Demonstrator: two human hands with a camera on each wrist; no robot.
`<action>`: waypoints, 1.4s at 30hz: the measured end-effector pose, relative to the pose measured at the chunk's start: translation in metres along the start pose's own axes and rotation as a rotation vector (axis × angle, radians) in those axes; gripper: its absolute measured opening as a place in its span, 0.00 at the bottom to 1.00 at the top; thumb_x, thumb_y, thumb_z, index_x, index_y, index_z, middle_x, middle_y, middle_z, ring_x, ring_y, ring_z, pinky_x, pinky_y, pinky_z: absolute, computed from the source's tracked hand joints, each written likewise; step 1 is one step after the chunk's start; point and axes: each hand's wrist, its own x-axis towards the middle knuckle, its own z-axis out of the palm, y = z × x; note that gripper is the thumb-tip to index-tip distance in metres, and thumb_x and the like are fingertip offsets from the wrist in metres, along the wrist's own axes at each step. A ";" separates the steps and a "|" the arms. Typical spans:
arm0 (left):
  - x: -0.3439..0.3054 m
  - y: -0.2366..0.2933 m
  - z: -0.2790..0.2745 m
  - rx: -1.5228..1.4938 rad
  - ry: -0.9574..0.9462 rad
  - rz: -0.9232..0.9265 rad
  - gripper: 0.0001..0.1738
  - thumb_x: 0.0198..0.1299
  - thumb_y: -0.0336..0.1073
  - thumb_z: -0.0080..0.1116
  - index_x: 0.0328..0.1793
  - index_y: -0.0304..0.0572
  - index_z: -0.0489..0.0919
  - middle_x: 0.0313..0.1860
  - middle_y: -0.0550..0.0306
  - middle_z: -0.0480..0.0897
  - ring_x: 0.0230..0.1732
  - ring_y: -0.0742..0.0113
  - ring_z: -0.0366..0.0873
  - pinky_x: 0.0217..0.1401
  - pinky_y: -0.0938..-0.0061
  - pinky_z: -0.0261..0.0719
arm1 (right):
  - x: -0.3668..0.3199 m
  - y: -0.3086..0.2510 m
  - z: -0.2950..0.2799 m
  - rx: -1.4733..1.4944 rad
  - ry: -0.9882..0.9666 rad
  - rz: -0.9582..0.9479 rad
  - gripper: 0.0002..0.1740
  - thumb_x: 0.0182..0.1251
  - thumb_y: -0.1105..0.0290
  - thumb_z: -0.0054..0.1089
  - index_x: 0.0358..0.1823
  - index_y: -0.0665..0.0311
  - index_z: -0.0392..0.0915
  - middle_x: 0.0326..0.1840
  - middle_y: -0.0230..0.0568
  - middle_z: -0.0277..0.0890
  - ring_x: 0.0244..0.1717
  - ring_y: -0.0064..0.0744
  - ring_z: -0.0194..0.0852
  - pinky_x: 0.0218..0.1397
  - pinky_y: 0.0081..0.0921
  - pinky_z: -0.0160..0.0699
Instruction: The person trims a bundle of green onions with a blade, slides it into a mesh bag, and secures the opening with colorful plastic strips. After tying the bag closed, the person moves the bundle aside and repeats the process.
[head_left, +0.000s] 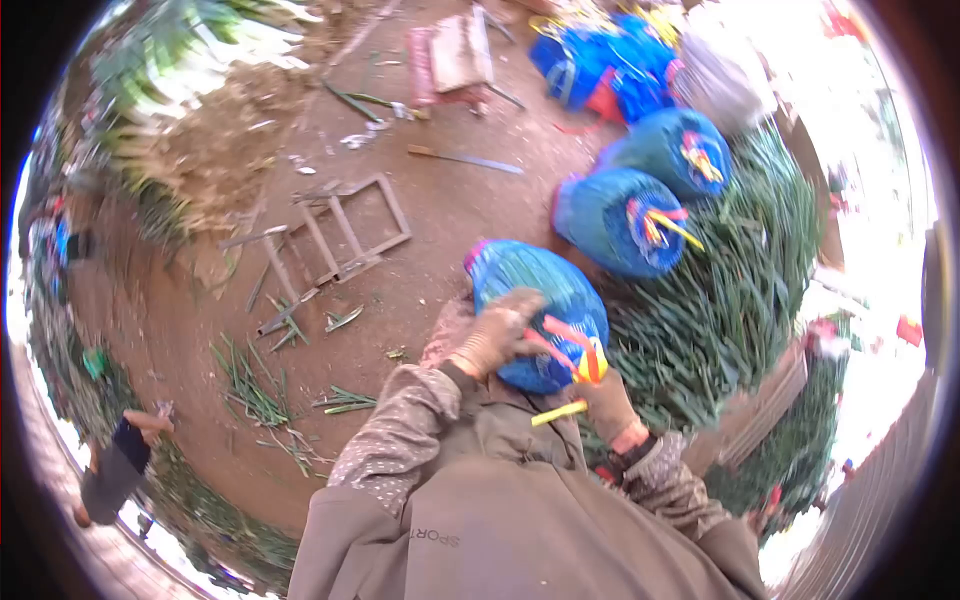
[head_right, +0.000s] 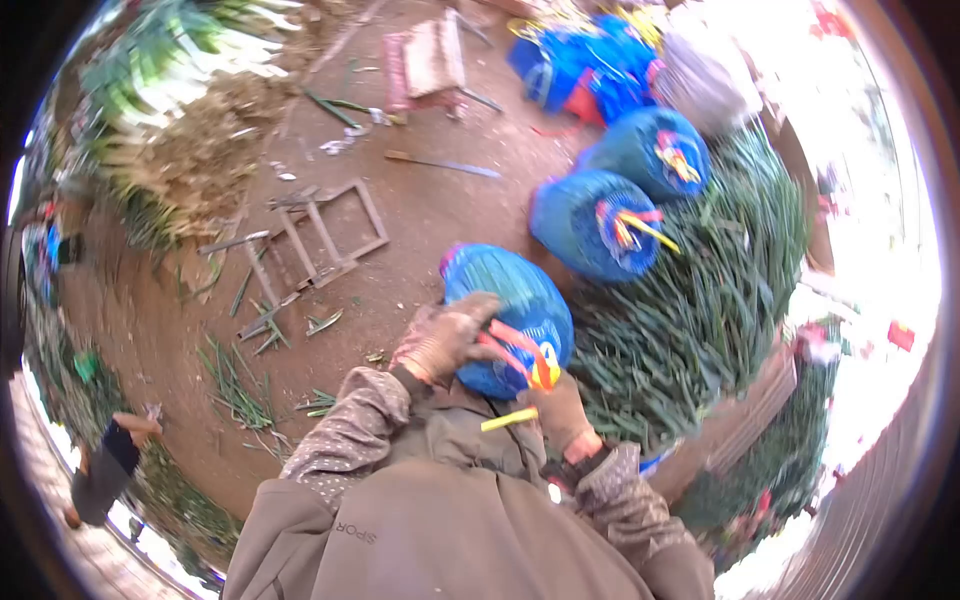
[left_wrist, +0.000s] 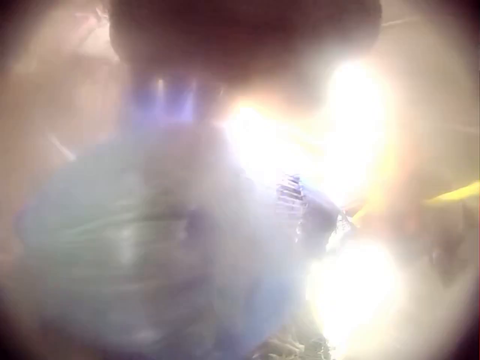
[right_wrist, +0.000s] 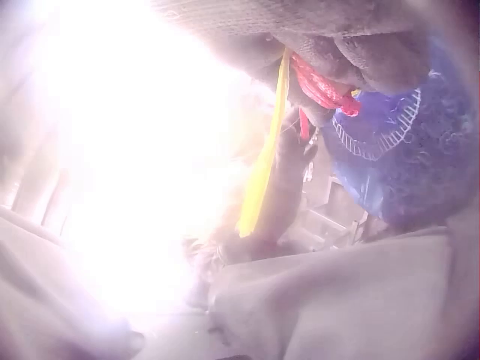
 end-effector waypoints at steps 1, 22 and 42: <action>-0.008 -0.006 0.002 0.100 0.030 -0.008 0.45 0.48 0.54 0.76 0.68 0.35 0.75 0.68 0.40 0.77 0.69 0.42 0.74 0.72 0.57 0.72 | 0.002 0.000 -0.002 0.041 0.044 0.100 0.20 0.53 0.83 0.66 0.49 0.67 0.76 0.36 0.34 0.76 0.32 0.27 0.77 0.34 0.27 0.77; 0.041 -0.067 0.131 0.251 -0.159 -0.097 0.42 0.49 0.47 0.78 0.69 0.39 0.73 0.58 0.37 0.80 0.56 0.40 0.80 0.59 0.54 0.79 | 0.221 0.100 -0.056 -0.466 0.232 -0.046 0.25 0.50 0.68 0.74 0.50 0.69 0.80 0.42 0.53 0.86 0.46 0.51 0.86 0.48 0.40 0.82; 0.013 -0.009 0.163 0.312 -0.122 -0.015 0.51 0.44 0.42 0.79 0.76 0.44 0.67 0.71 0.41 0.68 0.74 0.41 0.65 0.70 0.50 0.69 | 0.116 0.074 -0.100 -0.186 0.161 -0.041 0.25 0.48 0.73 0.73 0.50 0.69 0.80 0.41 0.50 0.84 0.44 0.44 0.84 0.50 0.37 0.80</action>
